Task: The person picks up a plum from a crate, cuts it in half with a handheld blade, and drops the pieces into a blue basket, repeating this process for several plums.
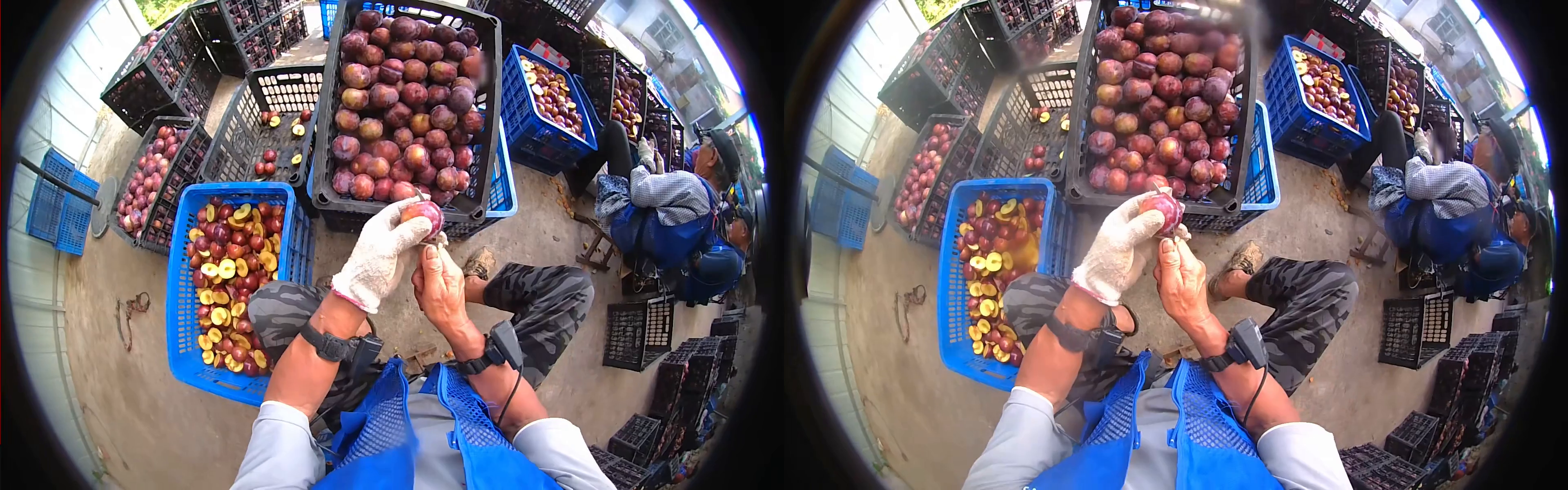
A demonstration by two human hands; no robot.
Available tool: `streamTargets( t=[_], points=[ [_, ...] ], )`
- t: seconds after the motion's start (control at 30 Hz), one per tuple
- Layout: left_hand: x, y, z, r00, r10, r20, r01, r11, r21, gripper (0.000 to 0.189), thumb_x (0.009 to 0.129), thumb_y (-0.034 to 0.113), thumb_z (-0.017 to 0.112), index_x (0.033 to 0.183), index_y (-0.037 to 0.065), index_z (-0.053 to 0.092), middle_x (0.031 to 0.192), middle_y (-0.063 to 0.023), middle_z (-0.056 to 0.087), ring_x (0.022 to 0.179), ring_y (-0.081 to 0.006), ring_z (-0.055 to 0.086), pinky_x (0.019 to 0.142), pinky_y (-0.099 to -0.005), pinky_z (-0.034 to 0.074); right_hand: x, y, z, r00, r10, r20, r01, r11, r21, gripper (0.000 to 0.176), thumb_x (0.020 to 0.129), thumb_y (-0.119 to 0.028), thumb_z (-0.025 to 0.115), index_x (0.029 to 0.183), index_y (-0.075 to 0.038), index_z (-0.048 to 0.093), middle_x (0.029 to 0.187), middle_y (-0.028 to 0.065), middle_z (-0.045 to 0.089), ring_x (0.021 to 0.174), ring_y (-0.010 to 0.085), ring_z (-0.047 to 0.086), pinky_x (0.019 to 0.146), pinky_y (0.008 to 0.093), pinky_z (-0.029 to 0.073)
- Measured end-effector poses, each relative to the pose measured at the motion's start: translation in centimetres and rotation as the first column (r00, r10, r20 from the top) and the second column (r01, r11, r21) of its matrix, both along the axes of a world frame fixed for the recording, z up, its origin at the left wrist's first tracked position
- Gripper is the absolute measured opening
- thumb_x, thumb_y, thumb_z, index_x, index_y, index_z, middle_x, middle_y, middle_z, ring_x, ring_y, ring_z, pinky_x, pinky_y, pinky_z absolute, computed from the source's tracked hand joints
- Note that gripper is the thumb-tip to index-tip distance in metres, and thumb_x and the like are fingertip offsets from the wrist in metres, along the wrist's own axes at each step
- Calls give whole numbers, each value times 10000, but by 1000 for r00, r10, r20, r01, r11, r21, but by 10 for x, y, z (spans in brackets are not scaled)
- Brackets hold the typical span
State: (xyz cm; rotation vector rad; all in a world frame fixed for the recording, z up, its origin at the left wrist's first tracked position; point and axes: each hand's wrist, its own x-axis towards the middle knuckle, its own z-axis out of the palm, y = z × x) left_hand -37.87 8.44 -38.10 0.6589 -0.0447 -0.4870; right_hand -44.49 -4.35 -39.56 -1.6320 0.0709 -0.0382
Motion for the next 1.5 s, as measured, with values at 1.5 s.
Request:
streamTargets(
  t=[1.5],
  points=[
    [-7,-39,10,628,143,765,-711,507,488,215,1007,131,512,1027,-7,675,914,-156,656,807,-271,651,756,-355,516,37,-13,32,949,-314,26,311,946,92,265,948,-247,693,954,17,723,746,29,671,663,138,640,620,293,503]
  ],
)
